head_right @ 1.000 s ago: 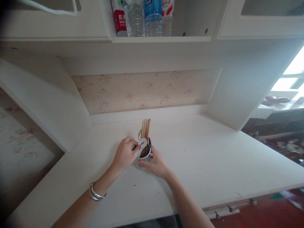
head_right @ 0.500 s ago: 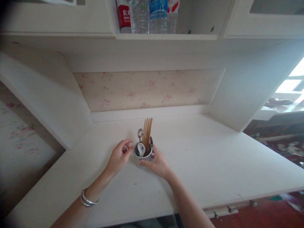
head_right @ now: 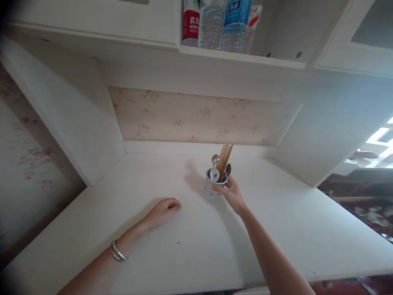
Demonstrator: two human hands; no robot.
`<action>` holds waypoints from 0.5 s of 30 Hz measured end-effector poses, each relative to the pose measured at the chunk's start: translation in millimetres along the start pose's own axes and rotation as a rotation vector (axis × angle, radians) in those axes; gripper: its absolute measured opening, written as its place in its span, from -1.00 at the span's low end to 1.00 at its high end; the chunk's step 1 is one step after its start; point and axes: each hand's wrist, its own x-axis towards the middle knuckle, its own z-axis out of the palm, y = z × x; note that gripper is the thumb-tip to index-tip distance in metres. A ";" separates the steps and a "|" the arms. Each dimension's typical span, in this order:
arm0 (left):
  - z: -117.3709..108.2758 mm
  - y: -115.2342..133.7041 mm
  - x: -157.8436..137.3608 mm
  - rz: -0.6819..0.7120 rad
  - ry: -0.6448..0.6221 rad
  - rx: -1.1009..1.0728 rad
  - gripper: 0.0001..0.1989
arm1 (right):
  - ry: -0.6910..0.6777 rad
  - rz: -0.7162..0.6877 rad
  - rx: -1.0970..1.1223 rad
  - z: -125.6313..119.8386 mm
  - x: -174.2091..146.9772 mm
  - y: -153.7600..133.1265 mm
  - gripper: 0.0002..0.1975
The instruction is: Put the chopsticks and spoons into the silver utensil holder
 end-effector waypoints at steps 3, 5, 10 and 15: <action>5.2 -6.7 2.7 0.001 0.026 0.077 -0.74 | 0.124 0.040 -0.005 -29.8 24.5 18.0 -0.40; 7.0 -10.1 3.8 -0.002 0.040 0.121 -0.73 | 0.212 0.071 -0.016 -49.8 36.8 31.2 -0.41; 7.7 -12.0 4.3 -0.011 0.051 0.153 -0.71 | 0.399 0.140 -0.055 -91.1 50.2 55.3 -0.48; 5.8 -11.9 6.2 -0.022 0.037 0.148 -0.70 | 0.382 0.109 -0.055 -100.5 44.8 66.0 -0.43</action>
